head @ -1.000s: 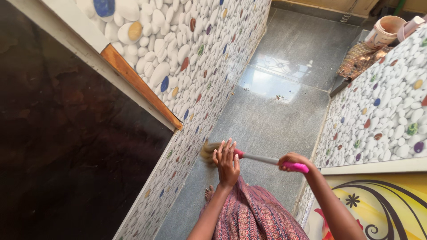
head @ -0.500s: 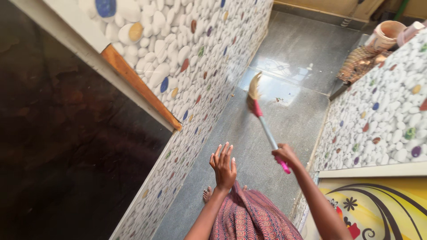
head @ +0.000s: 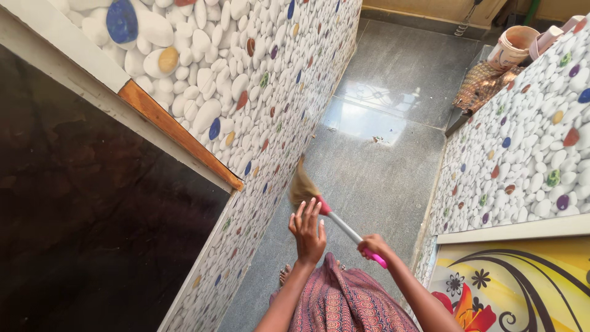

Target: The person sweeps a narrow tiled floor using a broom, pushing debris along the hallway area.

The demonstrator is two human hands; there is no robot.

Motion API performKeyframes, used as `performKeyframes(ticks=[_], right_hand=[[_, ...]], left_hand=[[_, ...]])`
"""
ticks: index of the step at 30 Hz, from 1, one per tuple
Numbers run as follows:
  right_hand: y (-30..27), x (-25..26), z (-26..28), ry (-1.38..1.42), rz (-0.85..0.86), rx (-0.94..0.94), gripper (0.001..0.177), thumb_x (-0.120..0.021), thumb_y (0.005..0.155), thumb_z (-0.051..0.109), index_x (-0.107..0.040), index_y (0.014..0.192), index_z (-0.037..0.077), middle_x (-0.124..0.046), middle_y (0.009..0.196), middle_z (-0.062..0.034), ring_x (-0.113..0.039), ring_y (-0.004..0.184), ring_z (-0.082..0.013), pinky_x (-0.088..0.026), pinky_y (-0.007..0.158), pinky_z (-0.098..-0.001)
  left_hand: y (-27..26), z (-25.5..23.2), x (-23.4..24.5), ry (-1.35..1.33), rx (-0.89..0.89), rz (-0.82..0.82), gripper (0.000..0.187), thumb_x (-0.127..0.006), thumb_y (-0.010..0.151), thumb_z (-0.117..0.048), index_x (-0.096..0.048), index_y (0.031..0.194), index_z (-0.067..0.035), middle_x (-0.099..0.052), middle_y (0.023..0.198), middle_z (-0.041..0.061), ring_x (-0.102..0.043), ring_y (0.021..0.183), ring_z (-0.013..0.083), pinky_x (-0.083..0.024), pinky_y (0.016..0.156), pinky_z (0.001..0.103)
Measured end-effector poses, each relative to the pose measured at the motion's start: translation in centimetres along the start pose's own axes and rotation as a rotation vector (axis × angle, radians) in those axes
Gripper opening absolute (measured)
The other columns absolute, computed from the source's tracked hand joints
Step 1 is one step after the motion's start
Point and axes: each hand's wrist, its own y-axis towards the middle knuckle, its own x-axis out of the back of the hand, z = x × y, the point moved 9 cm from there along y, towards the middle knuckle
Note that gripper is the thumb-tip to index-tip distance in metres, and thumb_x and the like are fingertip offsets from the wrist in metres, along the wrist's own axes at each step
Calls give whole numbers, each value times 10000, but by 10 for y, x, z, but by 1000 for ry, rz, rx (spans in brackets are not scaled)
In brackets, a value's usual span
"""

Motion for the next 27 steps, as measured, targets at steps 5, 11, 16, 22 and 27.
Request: performKeyframes(ticks=[5, 11, 16, 22, 27], right_hand=[[7, 39, 13, 104, -167, -34, 298, -695, 830, 11, -683, 1092, -131, -658, 701, -145, -571, 476, -171, -487, 381, -271], [18, 37, 40, 86, -246, 115, 378, -674, 839, 15, -602, 1189, -110, -635, 701, -138, -551, 454, -170, -482, 362, -271], [17, 3, 22, 126, -147, 85, 444, -649, 845, 8, -541, 1273, -39, -611, 724, -113, -538, 470, -161, -484, 370, -259], [20, -40, 16, 258, 128, 49, 381, -648, 850, -11, -581, 1222, -61, -626, 719, -122, -533, 469, -161, -480, 375, -238], [8, -28, -4, 292, 88, -19, 283, -646, 861, -53, -599, 1109, -181, -616, 700, -130, -580, 481, -154, -497, 385, -244]], left_hand=[[-10, 19, 7, 41, 60, -13, 565, -617, 915, -120, -490, 1463, -175, -475, 1545, 18, -345, 1467, 264, -153, 1193, 542], [-16, 25, 5, 64, 93, -60, 540, -606, 932, -131, -498, 1458, -194, -450, 1564, 16, -333, 1471, 257, -153, 1197, 541], [-11, 17, -7, 42, 93, -46, 548, -602, 928, -133, -492, 1463, -186, -429, 1577, 28, -327, 1473, 267, -155, 1196, 547], [-1, 0, -21, 51, 21, -32, 555, -612, 921, -125, -496, 1462, -167, -432, 1572, 42, -334, 1474, 273, -163, 1190, 554], [5, -4, -9, 29, 41, -59, 564, -625, 901, -118, -508, 1452, -152, -461, 1557, 41, -349, 1467, 268, -176, 1186, 538]])
